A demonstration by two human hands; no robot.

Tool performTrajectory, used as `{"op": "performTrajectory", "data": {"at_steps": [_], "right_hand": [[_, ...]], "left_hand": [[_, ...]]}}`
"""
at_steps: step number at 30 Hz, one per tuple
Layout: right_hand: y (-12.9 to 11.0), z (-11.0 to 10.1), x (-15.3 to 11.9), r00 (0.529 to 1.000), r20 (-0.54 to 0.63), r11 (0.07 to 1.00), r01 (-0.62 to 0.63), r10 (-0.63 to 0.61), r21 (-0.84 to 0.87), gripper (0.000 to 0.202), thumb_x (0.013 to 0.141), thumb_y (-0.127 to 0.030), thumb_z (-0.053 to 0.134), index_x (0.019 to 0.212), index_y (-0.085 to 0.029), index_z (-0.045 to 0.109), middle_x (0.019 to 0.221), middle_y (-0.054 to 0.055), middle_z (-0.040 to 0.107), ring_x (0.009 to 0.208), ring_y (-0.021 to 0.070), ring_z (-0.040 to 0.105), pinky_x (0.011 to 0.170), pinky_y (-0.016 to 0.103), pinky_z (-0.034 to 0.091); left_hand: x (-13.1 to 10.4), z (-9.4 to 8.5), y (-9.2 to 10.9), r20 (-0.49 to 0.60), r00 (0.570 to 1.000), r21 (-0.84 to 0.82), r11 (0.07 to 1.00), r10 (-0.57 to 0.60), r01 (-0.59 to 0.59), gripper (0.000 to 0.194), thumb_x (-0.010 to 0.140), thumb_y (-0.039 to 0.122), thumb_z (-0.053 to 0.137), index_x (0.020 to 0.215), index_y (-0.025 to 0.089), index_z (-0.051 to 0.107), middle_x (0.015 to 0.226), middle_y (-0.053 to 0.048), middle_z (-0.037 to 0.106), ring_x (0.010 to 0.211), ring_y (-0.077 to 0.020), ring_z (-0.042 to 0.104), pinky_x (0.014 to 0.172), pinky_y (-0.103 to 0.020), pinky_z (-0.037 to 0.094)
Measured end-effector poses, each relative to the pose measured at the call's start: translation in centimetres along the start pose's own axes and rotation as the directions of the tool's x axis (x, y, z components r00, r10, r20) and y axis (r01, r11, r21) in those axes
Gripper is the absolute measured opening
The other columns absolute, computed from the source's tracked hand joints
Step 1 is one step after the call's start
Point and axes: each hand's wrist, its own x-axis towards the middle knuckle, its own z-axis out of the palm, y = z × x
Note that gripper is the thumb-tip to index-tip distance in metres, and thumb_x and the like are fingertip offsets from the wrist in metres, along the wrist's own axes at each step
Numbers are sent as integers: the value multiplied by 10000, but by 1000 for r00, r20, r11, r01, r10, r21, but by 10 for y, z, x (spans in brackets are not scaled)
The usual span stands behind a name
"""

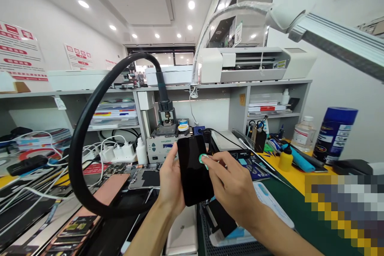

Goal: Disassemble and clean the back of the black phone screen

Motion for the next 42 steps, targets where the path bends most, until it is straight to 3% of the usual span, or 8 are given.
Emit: {"op": "performTrajectory", "data": {"at_steps": [7, 13, 18, 22, 26, 31, 36, 42], "right_hand": [[7, -9, 2, 993, -51, 992, -102, 106, 80, 295, 962, -53, 489, 1157, -167, 677, 908, 80, 592, 727, 164, 612, 640, 307, 523], [-1, -13, 3, 990, -83, 976, -94, 112, 198, 291, 936, -23, 522, 1131, -165, 686, 892, 71, 585, 721, 159, 628, 629, 292, 528], [-12, -11, -3, 998, 7, 981, 54, -57, 187, 301, 901, 2, 532, 1137, -118, 675, 876, 100, 599, 791, 194, 594, 658, 314, 523], [-26, -9, -7, 964, 152, 967, 194, -219, 163, 261, 849, -17, 520, 1023, -74, 706, 805, 123, 614, 722, 221, 550, 586, 332, 480], [-37, -5, -10, 940, 196, 959, 264, -280, 103, 258, 839, -44, 496, 960, -83, 720, 730, 112, 608, 668, 237, 519, 550, 348, 429], [-34, 1, -8, 957, 175, 972, 223, -232, 70, 280, 847, 0, 486, 1000, -92, 703, 789, 116, 623, 702, 228, 536, 615, 353, 460], [-30, 5, -5, 971, 147, 982, 186, -190, 41, 258, 885, -8, 499, 1039, -94, 687, 834, 120, 622, 741, 222, 562, 639, 341, 490], [-25, 7, 9, 985, 27, 986, 170, -170, 0, 251, 916, -24, 527, 1084, -96, 700, 863, 127, 637, 758, 219, 576, 651, 345, 510]], "left_hand": [[1, -6, 1, 140, 990, -8, 1000, -16, 18, 508, 894, 554, 533, 1145, 152, 717, 823, -110, 784, 813, -347, 751, 732, -451, 588], [1, -2, 2, 138, 990, -27, 1000, 18, -14, 503, 915, 532, 506, 1175, 148, 702, 857, -111, 785, 823, -335, 747, 746, -445, 582], [2, -2, 3, 160, 987, -55, 998, 16, -7, 524, 912, 527, 502, 1166, 116, 704, 893, -121, 783, 840, -321, 740, 778, -419, 568], [2, -5, 2, 190, 981, -30, 999, 40, -35, 516, 926, 503, 489, 1156, 96, 706, 913, -134, 779, 851, -315, 733, 785, -408, 557], [2, -8, 1, 188, 982, 22, 999, 28, -33, 541, 936, 534, 462, 1169, 111, 705, 971, -140, 773, 869, -307, 723, 781, -399, 551], [2, -9, 1, 181, 983, 107, 994, -35, 16, 678, 923, 595, 442, 1109, 4, 717, 1011, -209, 755, 863, -296, 709, 792, -370, 547], [3, -10, -2, 205, 977, 67, 997, -58, 45, 648, 930, 602, 426, 1131, 67, 731, 998, -161, 777, 963, -329, 714, 892, -413, 529], [0, -5, -7, 204, 979, 11, 1000, -9, 7, 647, 927, 598, 446, 1192, 66, 703, 971, -146, 787, 1041, -347, 699, 982, -433, 480]]}}
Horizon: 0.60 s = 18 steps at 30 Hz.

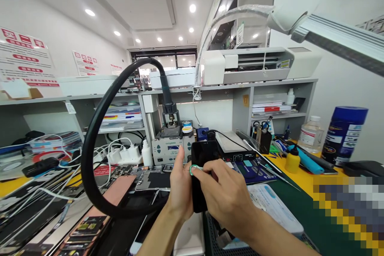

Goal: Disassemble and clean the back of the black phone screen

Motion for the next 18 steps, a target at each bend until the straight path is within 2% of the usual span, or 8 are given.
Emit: {"op": "performTrajectory", "data": {"at_steps": [6, 18], "right_hand": [[10, -2, 13, 997, -79, 999, -9, 6, -45, 255, 920, -23, 561, 1137, -44, 693, 867, 139, 640, 788, 227, 572, 665, 351, 509], [25, -10, 18, 991, -123, 990, -69, 54, -125, 270, 918, -19, 569, 1157, -42, 691, 858, 126, 640, 800, 231, 586, 707, 366, 524]], "left_hand": [[-1, 1, -7, 21, 999, 43, 998, 41, -42, 622, 925, 581, 490, 1250, 81, 668, 1013, -136, 781, 1098, -348, 675, 1045, -436, 421], [3, 1, -8, 20, 998, 83, 994, 68, -69, 602, 949, 543, 476, 1380, 135, 575, 1118, -127, 763, 1154, -348, 646, 1057, -453, 403]]}}
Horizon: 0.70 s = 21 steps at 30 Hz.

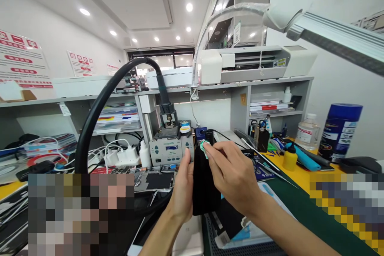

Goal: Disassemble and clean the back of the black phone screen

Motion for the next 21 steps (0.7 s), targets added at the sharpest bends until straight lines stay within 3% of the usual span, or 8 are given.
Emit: {"op": "performTrajectory", "data": {"at_steps": [13, 21], "right_hand": [[11, -7, -5, 997, -32, 997, -74, 73, -8, 260, 952, -62, 523, 1143, -83, 698, 832, 111, 636, 764, 218, 592, 659, 349, 512], [13, -8, -8, 990, -25, 990, -134, 135, 53, 278, 948, -53, 525, 1166, -78, 695, 822, 103, 626, 762, 211, 588, 670, 351, 513]], "left_hand": [[-4, 5, 11, -79, 991, 38, 993, -110, 114, 547, 937, 528, 495, 1281, 133, 652, 865, -119, 788, 866, -330, 742, 844, -453, 542], [-2, -3, 13, -12, 989, 24, 988, -150, 151, 570, 920, 579, 475, 1124, 110, 725, 895, -157, 776, 831, -346, 738, 806, -483, 552]]}}
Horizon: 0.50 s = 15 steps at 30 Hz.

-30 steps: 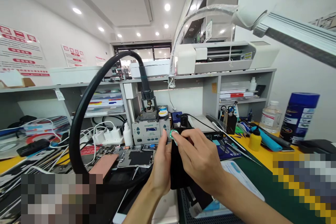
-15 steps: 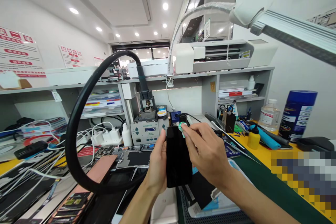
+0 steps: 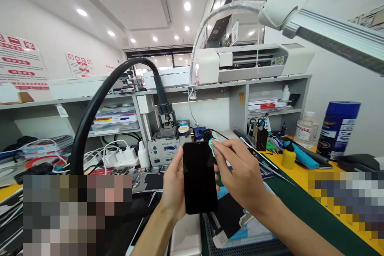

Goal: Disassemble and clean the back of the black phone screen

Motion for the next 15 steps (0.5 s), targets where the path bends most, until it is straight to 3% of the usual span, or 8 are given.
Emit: {"op": "performTrajectory", "data": {"at_steps": [11, 15], "right_hand": [[2, -6, 0, 996, -26, 995, -89, 90, 41, 261, 959, -85, 523, 1152, -117, 696, 872, 103, 626, 764, 204, 606, 694, 363, 527], [-14, -3, -8, 1000, 6, 998, 9, -9, 59, 288, 945, -56, 529, 1189, -114, 672, 876, 109, 628, 809, 217, 602, 683, 346, 522]], "left_hand": [[-1, 3, 0, 58, 998, -14, 1000, -25, 26, 610, 933, 585, 431, 1087, 81, 738, 971, -187, 768, 928, -368, 721, 843, -484, 544], [1, 3, -2, -10, 1000, -64, 998, -5, 5, 520, 928, 534, 491, 1157, 128, 721, 940, -128, 786, 929, -331, 731, 888, -444, 529]]}}
